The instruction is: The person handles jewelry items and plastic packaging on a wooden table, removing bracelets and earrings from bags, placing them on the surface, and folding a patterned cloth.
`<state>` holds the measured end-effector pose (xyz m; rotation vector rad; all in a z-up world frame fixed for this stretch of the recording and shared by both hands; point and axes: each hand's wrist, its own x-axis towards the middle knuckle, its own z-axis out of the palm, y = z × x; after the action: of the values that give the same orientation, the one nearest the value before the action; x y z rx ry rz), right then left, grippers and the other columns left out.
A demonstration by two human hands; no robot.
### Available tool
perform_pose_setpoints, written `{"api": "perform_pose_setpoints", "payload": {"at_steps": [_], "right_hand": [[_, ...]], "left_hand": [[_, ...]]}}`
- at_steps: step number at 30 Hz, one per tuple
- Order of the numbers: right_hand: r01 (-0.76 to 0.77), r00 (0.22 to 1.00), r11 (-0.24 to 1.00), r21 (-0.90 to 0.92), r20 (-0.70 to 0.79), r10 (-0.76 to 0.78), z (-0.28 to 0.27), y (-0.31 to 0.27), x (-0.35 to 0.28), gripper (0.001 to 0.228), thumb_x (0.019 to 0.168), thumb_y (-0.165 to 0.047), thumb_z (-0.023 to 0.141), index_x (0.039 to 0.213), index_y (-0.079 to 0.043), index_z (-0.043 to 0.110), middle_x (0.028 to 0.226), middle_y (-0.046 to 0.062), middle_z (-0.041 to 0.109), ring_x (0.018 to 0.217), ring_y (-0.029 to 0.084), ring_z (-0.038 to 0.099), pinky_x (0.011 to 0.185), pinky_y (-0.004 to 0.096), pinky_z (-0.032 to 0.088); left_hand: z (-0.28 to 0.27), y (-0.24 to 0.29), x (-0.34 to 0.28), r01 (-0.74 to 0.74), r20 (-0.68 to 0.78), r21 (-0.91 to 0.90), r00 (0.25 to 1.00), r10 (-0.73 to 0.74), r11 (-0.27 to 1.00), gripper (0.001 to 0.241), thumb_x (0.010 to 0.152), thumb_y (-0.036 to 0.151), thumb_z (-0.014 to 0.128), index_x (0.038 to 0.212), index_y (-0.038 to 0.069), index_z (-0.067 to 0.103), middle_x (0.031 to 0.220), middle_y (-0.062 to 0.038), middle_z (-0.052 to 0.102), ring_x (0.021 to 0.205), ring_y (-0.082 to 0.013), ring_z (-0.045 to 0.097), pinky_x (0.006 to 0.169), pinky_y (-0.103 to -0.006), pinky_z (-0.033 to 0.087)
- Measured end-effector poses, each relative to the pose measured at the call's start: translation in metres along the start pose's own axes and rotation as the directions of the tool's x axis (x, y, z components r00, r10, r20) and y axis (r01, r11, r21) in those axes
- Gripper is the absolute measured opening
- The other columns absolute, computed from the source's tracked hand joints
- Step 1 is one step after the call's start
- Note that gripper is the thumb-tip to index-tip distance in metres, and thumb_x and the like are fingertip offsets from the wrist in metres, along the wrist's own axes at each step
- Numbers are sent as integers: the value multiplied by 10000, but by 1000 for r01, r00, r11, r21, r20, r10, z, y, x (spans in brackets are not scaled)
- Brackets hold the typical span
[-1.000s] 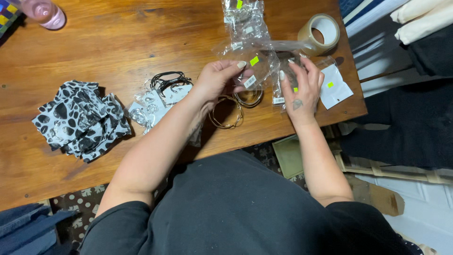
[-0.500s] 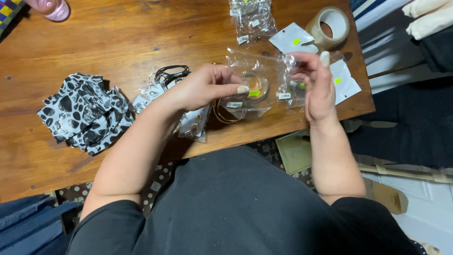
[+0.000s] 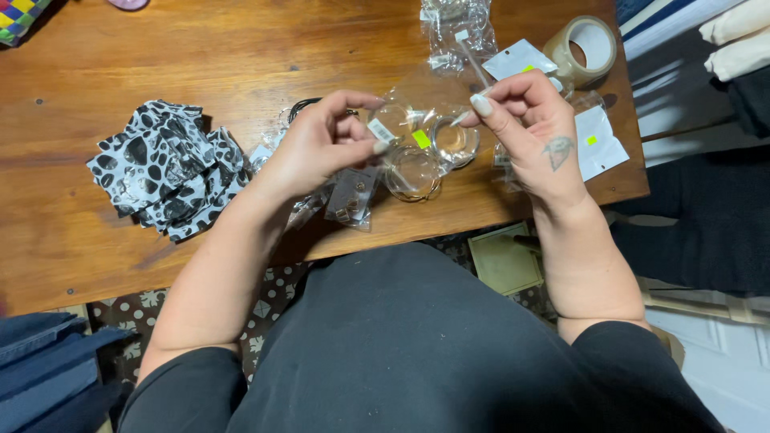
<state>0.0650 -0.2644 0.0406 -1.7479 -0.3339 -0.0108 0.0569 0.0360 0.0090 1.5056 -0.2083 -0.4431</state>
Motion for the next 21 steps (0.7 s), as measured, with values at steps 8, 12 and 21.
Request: {"api": "perform_pose_setpoints", "payload": {"at_steps": [8,12,21], "right_hand": [[-27,975,998,54,220,15,10,-13,6,121,1193,-163,552,1196,-123,438,1159,135,676,1342,338,759,1090,339,602],[-8,938,997,73,345,-17,33,-49,12,133,1176,-190,530,1183,-99,433,1427,251,689,1394,303,686,1225,432,585],[184,958,982,37,216,-188,18,-28,5,197,1175,-111,589,1325,-74,468,1549,282,570,1305,253,684,1256,385,538]], "left_hand": [[14,-16,-21,-270,-205,785,735,646,557,901,1100,615,754,1710,136,296,1704,-168,441,1605,-353,447,1346,-611,442],[42,13,-9,-14,1,1000,811,585,17,1258,1131,1137,828,1760,173,320,1786,-247,256,1699,-454,274,1378,-703,235],[3,-52,9,-118,-168,942,643,748,313,1352,991,583,1017,1821,290,-9,1564,-151,515,1351,-288,541,1118,-419,482]]}}
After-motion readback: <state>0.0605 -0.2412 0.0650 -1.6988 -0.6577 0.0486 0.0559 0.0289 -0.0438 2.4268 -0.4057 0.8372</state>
